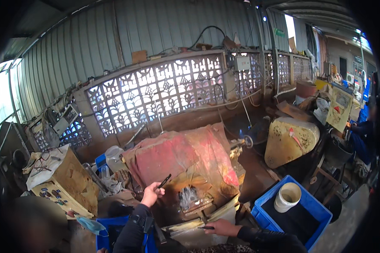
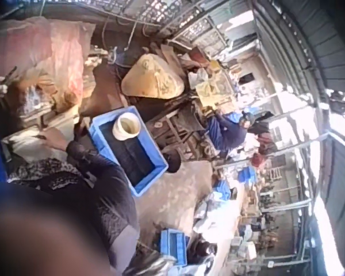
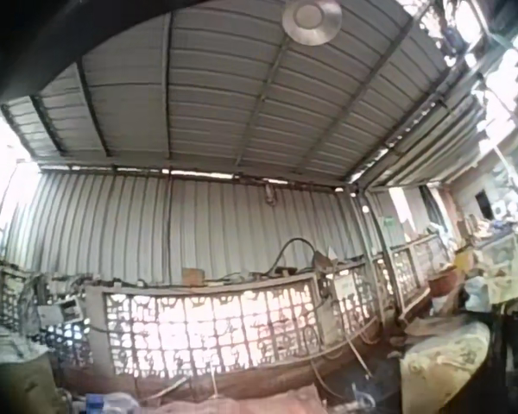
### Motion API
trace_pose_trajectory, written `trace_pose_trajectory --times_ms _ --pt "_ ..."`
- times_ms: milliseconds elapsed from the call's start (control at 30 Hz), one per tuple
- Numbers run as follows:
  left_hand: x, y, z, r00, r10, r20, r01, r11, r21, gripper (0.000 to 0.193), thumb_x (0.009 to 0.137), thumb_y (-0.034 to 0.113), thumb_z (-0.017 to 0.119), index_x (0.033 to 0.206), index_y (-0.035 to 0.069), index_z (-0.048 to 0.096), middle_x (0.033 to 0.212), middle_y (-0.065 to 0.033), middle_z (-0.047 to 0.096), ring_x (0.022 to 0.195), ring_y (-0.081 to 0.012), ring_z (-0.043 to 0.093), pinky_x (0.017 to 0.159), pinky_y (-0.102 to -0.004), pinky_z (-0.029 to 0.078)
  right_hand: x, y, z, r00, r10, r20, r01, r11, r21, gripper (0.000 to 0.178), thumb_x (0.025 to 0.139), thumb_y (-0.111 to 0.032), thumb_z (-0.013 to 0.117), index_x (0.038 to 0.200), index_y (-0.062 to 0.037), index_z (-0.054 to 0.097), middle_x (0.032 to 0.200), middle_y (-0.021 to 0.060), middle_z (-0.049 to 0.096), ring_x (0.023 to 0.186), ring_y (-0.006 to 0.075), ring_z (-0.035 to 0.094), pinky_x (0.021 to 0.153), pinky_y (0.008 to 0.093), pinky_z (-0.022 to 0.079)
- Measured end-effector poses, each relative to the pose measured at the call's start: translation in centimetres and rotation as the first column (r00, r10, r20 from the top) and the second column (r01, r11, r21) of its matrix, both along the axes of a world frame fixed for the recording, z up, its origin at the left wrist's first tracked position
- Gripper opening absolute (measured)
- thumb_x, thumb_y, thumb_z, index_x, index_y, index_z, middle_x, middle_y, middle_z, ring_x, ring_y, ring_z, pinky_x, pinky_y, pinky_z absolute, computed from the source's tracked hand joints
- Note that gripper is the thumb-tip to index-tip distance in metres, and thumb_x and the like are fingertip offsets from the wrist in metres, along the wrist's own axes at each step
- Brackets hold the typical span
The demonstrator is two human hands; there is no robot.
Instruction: Assembling and inspecting small metal components at a workbench in a fabrication facility.
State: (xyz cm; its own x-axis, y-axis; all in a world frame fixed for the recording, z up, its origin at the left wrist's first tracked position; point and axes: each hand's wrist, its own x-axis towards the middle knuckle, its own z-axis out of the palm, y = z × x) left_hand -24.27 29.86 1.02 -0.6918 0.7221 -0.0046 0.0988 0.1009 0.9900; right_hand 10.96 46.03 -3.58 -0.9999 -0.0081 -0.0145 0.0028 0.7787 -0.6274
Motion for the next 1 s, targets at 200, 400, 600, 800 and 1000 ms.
trace_pose_trajectory --times_ms 200,400,600,800,1000 --pt "2.1 -0.1 -2.5 1.0 0.008 -0.024 -0.008 1.0 -0.008 0.033 0.095 -0.005 0.042 0.125 0.001 0.052 0.093 -0.0052 0.066 0.08 -0.0114 0.063 0.071 -0.0257 0.052 1.5 -1.5 -1.0 0.976 -0.101 -0.193 0.105 0.994 0.011 0.034 0.088 -0.045 0.059 0.105 -0.0162 0.066 0.08 0.0157 0.064 0.075 0.0366 0.062 0.064 0.047 0.048" --pt "2.1 1.4 -5.2 0.951 -0.021 -0.31 -0.007 0.996 -0.09 0.023 0.092 -0.003 0.054 0.114 -0.003 0.063 0.088 -0.0001 0.063 0.08 -0.0106 0.058 0.073 -0.0254 0.051 0.7 -1.2 -0.1 0.949 -0.172 -0.264 0.165 0.985 -0.049 0.03 0.087 -0.038 0.063 0.099 -0.0107 0.066 0.081 0.0161 0.064 0.075 0.0368 0.062 0.065 0.0453 0.049" --pt "0.4 4.5 -9.3 0.819 -0.101 -0.564 -0.031 0.975 -0.22 0.021 0.086 0.002 0.062 0.106 0.004 0.068 0.091 -0.0121 0.071 0.078 -0.0196 0.067 0.073 -0.03 0.053 0.0 -1.1 0.6 0.929 -0.304 -0.21 0.251 0.936 -0.246 0.022 0.083 -0.016 0.07 0.1 -0.0015 0.067 0.086 0.017 0.065 0.075 0.0322 0.063 0.067 0.0355 0.05" --pt "-1.0 4.0 -15.7 0.966 -0.104 -0.238 0.029 0.954 -0.299 0.025 0.088 -0.009 0.052 0.109 -0.003 0.064 0.091 -0.0048 0.067 0.084 -0.0114 0.062 0.078 -0.0258 0.051 0.1 -2.6 -0.8 0.931 -0.311 -0.188 0.259 0.931 -0.257 0.021 0.082 -0.012 0.071 0.099 -0.0008 0.066 0.086 0.0158 0.065 0.075 0.0302 0.063 0.067 0.0336 0.049" --pt "-0.3 5.4 -17.2 0.768 -0.323 -0.553 0.221 0.944 -0.244 0.032 0.086 -0.009 0.053 0.113 0.002 0.065 0.085 -0.0093 0.07 0.079 -0.018 0.065 0.078 -0.0295 0.052 0.4 -2.8 0.5 0.949 -0.298 -0.105 0.271 0.938 -0.216 0.02 0.081 -0.01 0.072 0.099 -0.0019 0.066 0.085 0.0142 0.065 0.073 0.0282 0.064 0.065 0.0326 0.05"
